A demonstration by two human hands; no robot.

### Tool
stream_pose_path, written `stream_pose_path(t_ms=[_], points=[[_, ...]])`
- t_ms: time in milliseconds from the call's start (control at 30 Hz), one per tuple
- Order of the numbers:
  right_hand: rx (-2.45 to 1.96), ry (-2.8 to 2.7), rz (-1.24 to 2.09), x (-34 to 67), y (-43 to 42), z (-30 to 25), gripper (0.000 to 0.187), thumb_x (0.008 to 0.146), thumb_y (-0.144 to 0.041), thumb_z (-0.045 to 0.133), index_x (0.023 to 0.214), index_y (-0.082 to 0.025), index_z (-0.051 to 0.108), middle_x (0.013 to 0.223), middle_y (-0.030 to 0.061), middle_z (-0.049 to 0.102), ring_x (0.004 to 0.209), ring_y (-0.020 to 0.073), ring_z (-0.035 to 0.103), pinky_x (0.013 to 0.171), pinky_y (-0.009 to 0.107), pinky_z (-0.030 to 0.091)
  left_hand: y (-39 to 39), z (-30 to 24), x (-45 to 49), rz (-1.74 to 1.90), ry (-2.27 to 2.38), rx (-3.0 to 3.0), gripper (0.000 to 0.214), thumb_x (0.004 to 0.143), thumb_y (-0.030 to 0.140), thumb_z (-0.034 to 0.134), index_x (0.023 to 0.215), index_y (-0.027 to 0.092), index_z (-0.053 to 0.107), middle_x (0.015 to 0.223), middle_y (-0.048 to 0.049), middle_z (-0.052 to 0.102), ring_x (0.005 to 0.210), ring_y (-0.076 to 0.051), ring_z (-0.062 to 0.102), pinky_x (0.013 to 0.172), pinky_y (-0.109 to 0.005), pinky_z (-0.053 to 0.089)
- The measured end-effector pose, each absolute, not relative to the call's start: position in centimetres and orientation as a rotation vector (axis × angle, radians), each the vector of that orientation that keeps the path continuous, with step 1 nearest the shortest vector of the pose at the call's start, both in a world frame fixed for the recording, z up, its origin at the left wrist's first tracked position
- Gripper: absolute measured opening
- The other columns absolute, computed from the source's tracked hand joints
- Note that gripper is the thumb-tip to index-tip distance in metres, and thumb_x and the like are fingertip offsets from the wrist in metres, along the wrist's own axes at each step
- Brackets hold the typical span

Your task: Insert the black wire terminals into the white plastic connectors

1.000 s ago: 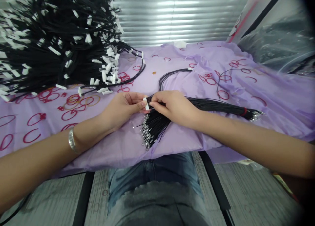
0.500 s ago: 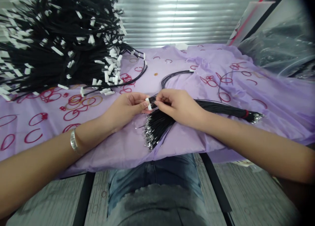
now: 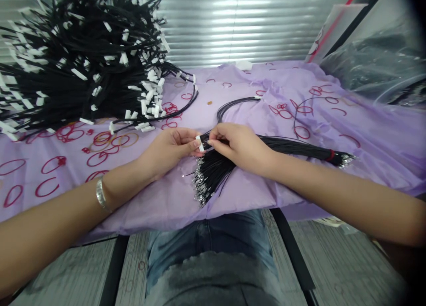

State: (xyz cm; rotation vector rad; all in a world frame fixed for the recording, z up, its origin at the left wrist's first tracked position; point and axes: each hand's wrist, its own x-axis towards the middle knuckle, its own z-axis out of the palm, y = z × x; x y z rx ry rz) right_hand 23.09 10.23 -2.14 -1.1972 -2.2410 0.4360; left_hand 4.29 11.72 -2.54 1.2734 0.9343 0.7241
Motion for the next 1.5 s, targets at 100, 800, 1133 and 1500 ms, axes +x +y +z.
stream_pose_path(t_ms=[100,800,1133,1500], points=[[-1.197,-2.251,0.415,22.9,10.2,-2.2,0.012,0.086,-0.02,0.051,0.082,-0.012,0.059,0.075,0.0033,0.059,0.067,0.011,0.047,0.066,0.024,0.032,11.7,-2.6,4.4,0.747,0.938,1.261,0.018,0.073,0.02,0.071,0.09,0.014,0.07,0.079,-0.0014,0.073,0.07,-0.007,0.066,0.074,-0.017,0.056],[-1.22,-2.282,0.476,22.4,10.1,-2.2,0.01,0.086,-0.018,0.052,0.083,-0.013,0.059,0.078,0.0028,0.062,0.071,0.012,0.053,0.067,0.023,0.036,12.0,-3.1,4.6,0.805,0.882,1.202,0.02,0.069,0.019,0.073,0.086,0.011,0.067,0.075,-0.0014,0.069,0.069,-0.008,0.064,0.072,-0.019,0.057],[-0.783,-2.596,0.156,24.3,10.0,-0.9,0.016,0.087,-0.023,0.055,0.09,-0.013,0.067,0.088,0.0075,0.059,0.084,0.0163,0.053,0.079,0.03,0.043,11.9,-3.0,4.4,0.82,0.899,1.136,0.017,0.075,0.022,0.067,0.09,0.015,0.063,0.087,0.001,0.067,0.082,-0.008,0.062,0.083,-0.021,0.052],[-0.866,-2.701,0.514,23.8,10.8,-1.1,0.015,0.089,-0.021,0.051,0.088,-0.013,0.064,0.088,0.0062,0.061,0.086,0.0151,0.053,0.087,0.03,0.042,12.8,-3.2,3.9,0.754,0.924,1.073,0.016,0.072,0.024,0.072,0.085,0.018,0.065,0.084,0.0037,0.064,0.08,-0.007,0.06,0.079,-0.018,0.053]])
